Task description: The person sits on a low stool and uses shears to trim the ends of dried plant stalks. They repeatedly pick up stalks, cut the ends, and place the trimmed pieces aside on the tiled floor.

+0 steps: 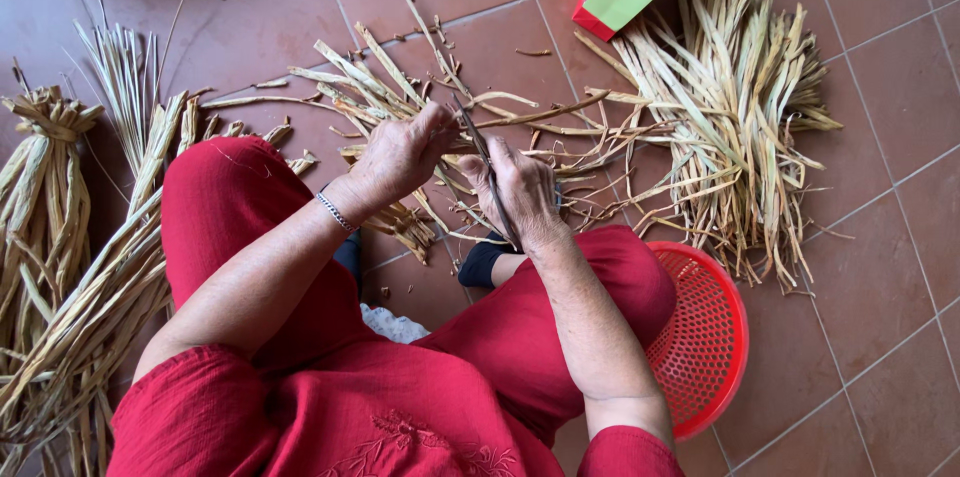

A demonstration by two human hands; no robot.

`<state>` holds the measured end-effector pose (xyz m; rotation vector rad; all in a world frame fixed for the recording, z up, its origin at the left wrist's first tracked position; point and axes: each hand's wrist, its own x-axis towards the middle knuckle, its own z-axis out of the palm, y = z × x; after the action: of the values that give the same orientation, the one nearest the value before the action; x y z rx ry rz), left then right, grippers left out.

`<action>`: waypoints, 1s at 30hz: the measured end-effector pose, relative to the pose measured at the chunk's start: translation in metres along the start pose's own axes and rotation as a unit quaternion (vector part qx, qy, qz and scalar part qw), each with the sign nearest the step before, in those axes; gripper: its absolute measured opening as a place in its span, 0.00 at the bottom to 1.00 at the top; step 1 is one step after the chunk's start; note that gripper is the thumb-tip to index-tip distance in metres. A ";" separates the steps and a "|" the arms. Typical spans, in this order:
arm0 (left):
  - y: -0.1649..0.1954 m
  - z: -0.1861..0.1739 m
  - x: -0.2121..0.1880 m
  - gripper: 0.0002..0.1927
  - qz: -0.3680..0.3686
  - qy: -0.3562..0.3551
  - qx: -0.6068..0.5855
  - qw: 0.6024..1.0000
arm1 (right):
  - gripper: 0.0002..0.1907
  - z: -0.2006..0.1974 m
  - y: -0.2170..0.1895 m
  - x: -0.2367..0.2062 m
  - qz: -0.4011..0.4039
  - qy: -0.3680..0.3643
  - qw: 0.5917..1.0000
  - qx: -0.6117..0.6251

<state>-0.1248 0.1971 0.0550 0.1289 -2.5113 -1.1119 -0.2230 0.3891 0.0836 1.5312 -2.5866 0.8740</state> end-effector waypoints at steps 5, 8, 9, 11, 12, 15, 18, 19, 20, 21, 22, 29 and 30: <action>0.000 -0.005 0.005 0.15 -0.040 -0.003 0.000 0.999 | 0.22 0.001 0.007 -0.001 0.077 -0.010 0.997 0.002; -0.010 -0.014 0.010 0.30 0.043 0.056 -0.007 0.997 | 0.24 -0.010 0.019 0.003 0.076 0.079 0.984 0.137; -0.015 -0.016 0.012 0.36 0.096 0.087 -0.014 0.991 | 0.24 -0.016 0.023 0.003 0.100 0.080 0.969 0.212; -0.027 -0.020 0.016 0.27 0.009 0.064 -0.050 0.997 | 0.26 -0.030 0.032 0.002 0.139 0.093 0.928 0.332; -0.032 -0.023 0.017 0.23 -0.032 0.054 -0.066 0.996 | 0.28 -0.036 0.035 0.001 0.153 0.105 0.907 0.377; -0.047 -0.033 0.015 0.09 -0.078 0.107 -0.192 0.972 | 0.32 -0.052 0.039 -0.005 0.164 0.118 0.901 0.383; -0.060 -0.061 0.001 0.17 -0.078 0.183 -0.401 0.894 | 0.35 -0.058 0.038 -0.002 0.162 0.122 0.900 0.387; -0.064 -0.073 -0.007 0.17 -0.106 0.214 -0.374 0.896 | 0.35 -0.058 0.037 -0.001 0.163 0.123 0.902 0.381; -0.069 -0.089 -0.016 0.18 -0.134 0.246 -0.346 0.895 | 0.35 -0.058 0.037 0.000 0.162 0.123 0.904 0.376; -0.075 -0.106 -0.027 0.18 -0.161 0.280 -0.319 0.891 | 0.35 -0.058 0.037 0.001 0.160 0.122 0.907 0.371; -0.080 -0.124 -0.039 0.17 -0.154 0.324 -0.321 0.876 | 0.35 -0.058 0.038 0.002 0.157 0.117 0.911 0.364; -0.108 -0.216 -0.163 0.18 -0.038 0.551 -0.395 0.734 | 0.36 -0.055 0.060 0.013 0.147 0.059 0.885 0.437; -0.111 -0.221 -0.183 0.18 -0.004 0.564 -0.425 0.708 | 0.37 -0.053 0.063 0.017 0.149 0.053 0.898 0.411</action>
<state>0.1210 0.0123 0.0513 0.4007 -0.8058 -1.4396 -0.2969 0.4237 0.1045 1.0934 -2.5169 2.2215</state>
